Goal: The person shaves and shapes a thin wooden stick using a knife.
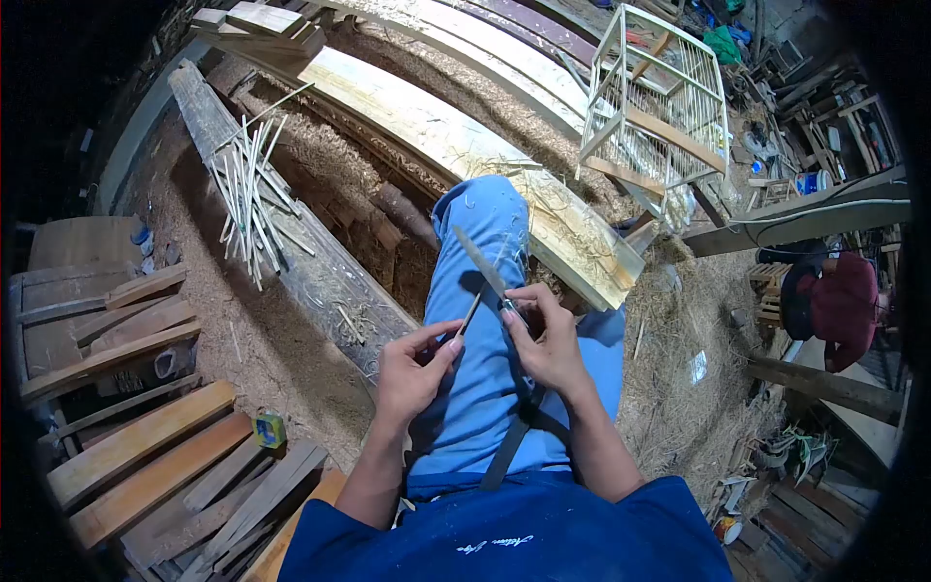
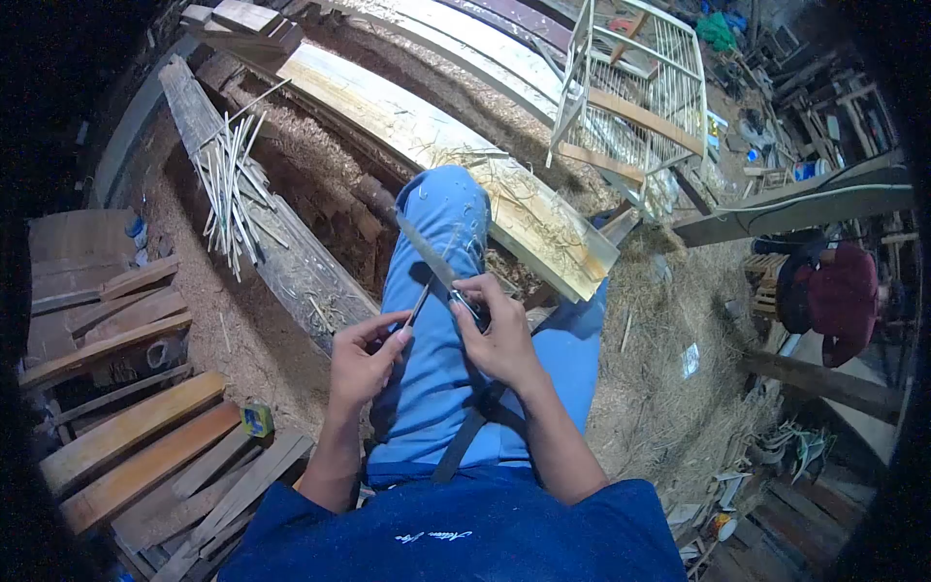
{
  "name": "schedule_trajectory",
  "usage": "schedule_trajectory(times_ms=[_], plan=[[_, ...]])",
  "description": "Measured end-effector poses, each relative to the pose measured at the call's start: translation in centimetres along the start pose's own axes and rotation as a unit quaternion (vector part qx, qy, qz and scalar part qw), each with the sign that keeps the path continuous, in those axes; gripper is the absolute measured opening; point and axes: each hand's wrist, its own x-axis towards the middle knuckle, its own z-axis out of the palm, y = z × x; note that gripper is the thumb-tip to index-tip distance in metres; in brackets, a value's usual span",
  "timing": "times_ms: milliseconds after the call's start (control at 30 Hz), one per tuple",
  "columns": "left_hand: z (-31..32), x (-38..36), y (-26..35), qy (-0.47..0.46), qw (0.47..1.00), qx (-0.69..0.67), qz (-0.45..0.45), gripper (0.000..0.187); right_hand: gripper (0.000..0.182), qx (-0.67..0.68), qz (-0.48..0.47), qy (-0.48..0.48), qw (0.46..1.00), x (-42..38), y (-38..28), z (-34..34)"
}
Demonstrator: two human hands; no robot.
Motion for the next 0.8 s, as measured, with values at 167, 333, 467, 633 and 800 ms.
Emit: schedule_trajectory(times_ms=[167,333,467,633,800], plan=[[-0.1,0.3,-0.3,-0.02,0.999,-0.033,-0.007,0.025,0.022,-0.021,-0.014,-0.032,0.999,-0.8,-0.3,-0.3],[0.6,0.6,-0.4,-0.001,0.997,-0.073,-0.007,0.018,0.021,-0.012,-0.061,-0.034,0.998,-1.0,0.4,0.2],[1.4,1.4,0.2,0.012,0.998,-0.067,0.008,0.016,0.019,-0.042,-0.084,-0.024,0.995,-0.8,0.2,0.4],[2.2,3.6,1.4,0.028,0.991,-0.13,0.016,0.013,0.017,0.008,-0.091,0.009,0.996,1.1,1.3,1.0],[2.2,4.9,0.4,0.016,0.991,-0.131,0.033,0.014,0.013,0.012,-0.099,0.022,0.995,1.7,2.0,1.5]])
